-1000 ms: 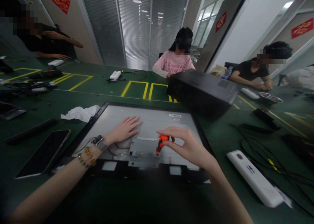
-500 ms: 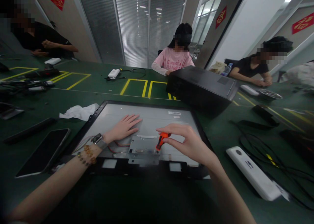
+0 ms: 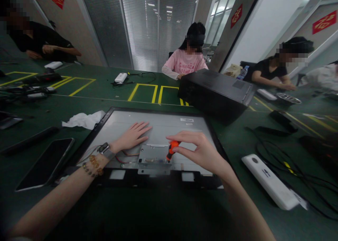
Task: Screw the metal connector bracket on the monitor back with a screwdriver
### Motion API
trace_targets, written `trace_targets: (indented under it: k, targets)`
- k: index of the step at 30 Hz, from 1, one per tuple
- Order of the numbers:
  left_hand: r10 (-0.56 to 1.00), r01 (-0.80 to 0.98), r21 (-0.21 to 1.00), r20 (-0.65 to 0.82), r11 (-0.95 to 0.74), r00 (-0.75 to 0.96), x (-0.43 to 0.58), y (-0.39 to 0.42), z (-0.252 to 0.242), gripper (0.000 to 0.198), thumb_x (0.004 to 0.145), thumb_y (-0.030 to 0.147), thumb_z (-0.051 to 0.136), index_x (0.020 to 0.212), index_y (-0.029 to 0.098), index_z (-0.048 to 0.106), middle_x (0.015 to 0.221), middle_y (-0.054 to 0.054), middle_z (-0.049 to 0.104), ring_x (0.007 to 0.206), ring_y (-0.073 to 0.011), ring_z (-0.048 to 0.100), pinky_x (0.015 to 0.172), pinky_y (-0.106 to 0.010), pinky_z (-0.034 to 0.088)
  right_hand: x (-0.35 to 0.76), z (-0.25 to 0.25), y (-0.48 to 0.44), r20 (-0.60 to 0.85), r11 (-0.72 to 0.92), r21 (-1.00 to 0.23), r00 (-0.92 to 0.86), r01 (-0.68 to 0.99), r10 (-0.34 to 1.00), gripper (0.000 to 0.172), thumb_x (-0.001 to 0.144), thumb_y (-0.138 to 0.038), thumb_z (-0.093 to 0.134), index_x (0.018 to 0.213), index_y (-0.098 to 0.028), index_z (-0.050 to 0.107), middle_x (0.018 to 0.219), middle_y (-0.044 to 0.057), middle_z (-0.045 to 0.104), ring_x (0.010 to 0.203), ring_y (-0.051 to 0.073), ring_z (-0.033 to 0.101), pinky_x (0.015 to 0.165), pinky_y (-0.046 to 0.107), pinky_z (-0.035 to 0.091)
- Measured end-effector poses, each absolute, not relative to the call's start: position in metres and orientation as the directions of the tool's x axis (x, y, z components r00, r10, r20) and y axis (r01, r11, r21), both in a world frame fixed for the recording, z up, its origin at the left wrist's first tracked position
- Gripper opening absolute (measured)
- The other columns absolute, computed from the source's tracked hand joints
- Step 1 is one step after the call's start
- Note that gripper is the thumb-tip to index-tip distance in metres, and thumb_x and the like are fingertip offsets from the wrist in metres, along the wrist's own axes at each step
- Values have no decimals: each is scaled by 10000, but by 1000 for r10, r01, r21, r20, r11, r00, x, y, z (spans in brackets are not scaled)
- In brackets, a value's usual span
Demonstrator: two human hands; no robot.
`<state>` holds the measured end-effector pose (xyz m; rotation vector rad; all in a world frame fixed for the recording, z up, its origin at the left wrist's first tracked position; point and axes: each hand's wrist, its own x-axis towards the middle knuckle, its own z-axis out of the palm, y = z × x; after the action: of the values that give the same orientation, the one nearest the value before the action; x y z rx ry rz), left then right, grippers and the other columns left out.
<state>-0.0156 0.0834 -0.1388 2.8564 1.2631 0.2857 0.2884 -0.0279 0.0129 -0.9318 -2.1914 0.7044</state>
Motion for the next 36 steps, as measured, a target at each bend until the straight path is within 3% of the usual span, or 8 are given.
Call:
trace_targets:
  k: [7, 15, 20, 26, 29, 34, 36]
  targets:
    - [740, 737, 87, 158, -670, 654, -14, 82, -135, 541, 1025, 551, 325, 1491, 278, 355, 1573, -68, 308, 1420, -287, 308, 1144, -479, 235, 287, 16, -31, 325, 622, -649, -580, 438, 747, 312, 965, -221, 540, 1239, -280, 676, 1202, 37, 715, 1127, 218, 649, 987, 357, 507]
    - [744, 741, 88, 152, -666, 651, -14, 81, -136, 535, 1024, 544, 339, 1489, 281, 353, 1574, -69, 306, 1425, -285, 297, 1147, -478, 225, 286, 9, -26, 417, 640, -661, -517, 392, 748, 244, 900, -259, 667, 1133, -289, 733, 1004, 50, 751, 909, 203, 708, 786, 325, 578]
    - [748, 745, 83, 145, -661, 648, -14, 81, -135, 525, 1026, 538, 340, 1485, 284, 355, 1577, -66, 298, 1425, -282, 294, 1146, -475, 222, 288, 12, -29, 353, 602, -671, -528, 432, 772, 317, 907, -199, 631, 1207, -278, 695, 1134, 25, 746, 1050, 209, 694, 927, 326, 556]
    - [741, 738, 92, 165, -668, 651, -14, 82, -138, 522, 1027, 536, 339, 1484, 285, 358, 1575, -60, 305, 1429, -277, 287, 1153, -461, 210, 286, 18, -33, 324, 621, -672, -594, 403, 737, 358, 948, -156, 537, 1264, -273, 658, 1225, 30, 703, 1150, 213, 646, 996, 363, 522]
    - [738, 735, 98, 178, -671, 650, -15, 82, -139, 525, 1026, 546, 331, 1482, 288, 360, 1575, -58, 305, 1430, -280, 284, 1152, -467, 206, 286, 17, -32, 347, 644, -670, -611, 369, 712, 333, 938, -181, 580, 1240, -282, 676, 1200, 44, 717, 1115, 225, 665, 965, 372, 540]
    - [742, 737, 94, 151, -669, 654, -14, 82, -136, 530, 1024, 540, 342, 1488, 283, 351, 1581, -62, 291, 1426, -282, 289, 1150, -461, 202, 284, 13, -30, 391, 660, -677, -601, 326, 697, 296, 880, -243, 697, 1171, -298, 715, 1025, 47, 753, 884, 189, 716, 778, 300, 581]
    - [746, 741, 98, 141, -665, 651, -14, 81, -136, 533, 1024, 540, 344, 1488, 278, 355, 1580, -68, 293, 1426, -285, 289, 1152, -462, 197, 283, 14, -31, 375, 659, -664, -605, 353, 702, 273, 887, -247, 685, 1154, -290, 723, 1044, 52, 749, 907, 195, 713, 799, 310, 577]
